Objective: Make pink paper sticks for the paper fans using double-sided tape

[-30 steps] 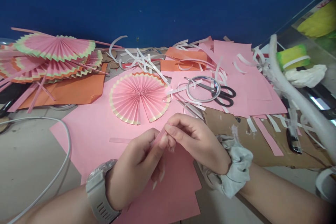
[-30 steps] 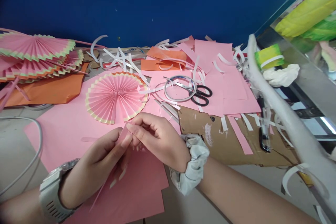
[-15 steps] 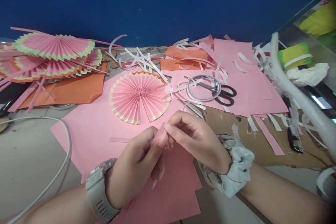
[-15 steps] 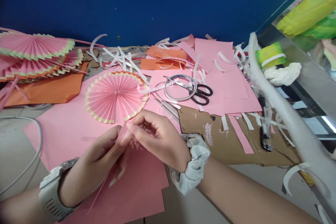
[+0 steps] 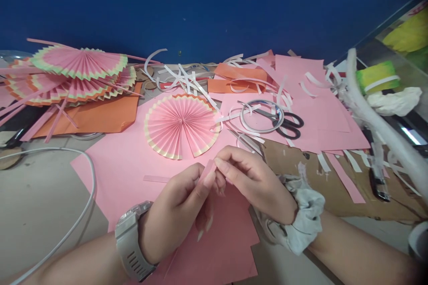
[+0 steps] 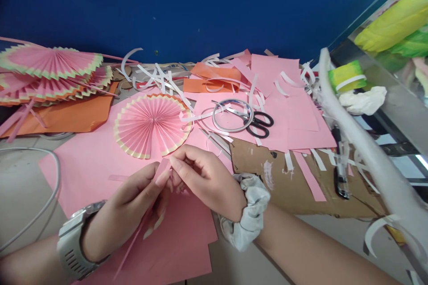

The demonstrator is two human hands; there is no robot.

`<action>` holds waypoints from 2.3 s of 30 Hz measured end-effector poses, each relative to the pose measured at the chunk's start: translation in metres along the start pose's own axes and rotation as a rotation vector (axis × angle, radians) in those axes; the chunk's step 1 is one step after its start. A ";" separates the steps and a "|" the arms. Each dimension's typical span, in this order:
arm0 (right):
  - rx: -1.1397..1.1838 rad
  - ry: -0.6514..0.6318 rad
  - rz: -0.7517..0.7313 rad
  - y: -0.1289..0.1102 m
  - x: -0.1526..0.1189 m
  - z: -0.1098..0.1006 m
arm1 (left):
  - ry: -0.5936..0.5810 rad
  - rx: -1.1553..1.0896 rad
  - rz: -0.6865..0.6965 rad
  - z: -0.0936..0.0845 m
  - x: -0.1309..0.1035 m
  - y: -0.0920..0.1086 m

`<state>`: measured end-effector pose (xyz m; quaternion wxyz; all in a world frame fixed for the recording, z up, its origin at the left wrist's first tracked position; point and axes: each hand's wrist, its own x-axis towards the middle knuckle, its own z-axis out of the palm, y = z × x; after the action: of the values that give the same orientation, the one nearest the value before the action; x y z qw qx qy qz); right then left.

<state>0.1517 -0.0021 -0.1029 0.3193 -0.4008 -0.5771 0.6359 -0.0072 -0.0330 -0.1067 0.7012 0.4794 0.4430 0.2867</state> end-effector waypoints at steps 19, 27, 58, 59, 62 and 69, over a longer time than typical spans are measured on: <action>-0.178 0.015 -0.050 0.002 -0.001 -0.002 | -0.060 0.080 -0.039 -0.002 0.000 0.001; -0.200 0.069 -0.072 0.006 0.000 -0.007 | -0.028 0.064 -0.016 -0.001 0.000 0.000; -0.354 0.286 -0.191 0.009 -0.001 -0.008 | -0.070 0.192 -0.001 0.002 -0.002 0.003; -0.360 0.289 -0.193 0.008 -0.001 -0.008 | -0.056 0.225 -0.002 0.002 -0.003 0.003; -0.366 0.287 -0.189 0.007 -0.001 -0.007 | -0.013 0.266 -0.005 0.002 -0.005 0.000; -0.397 0.339 -0.213 0.007 -0.001 -0.006 | -0.010 0.233 -0.010 0.002 -0.003 -0.001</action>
<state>0.1577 -0.0016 -0.1096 0.3917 -0.4932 -0.6675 0.3972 -0.0072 -0.0365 -0.1059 0.6444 0.5568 0.4722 0.2275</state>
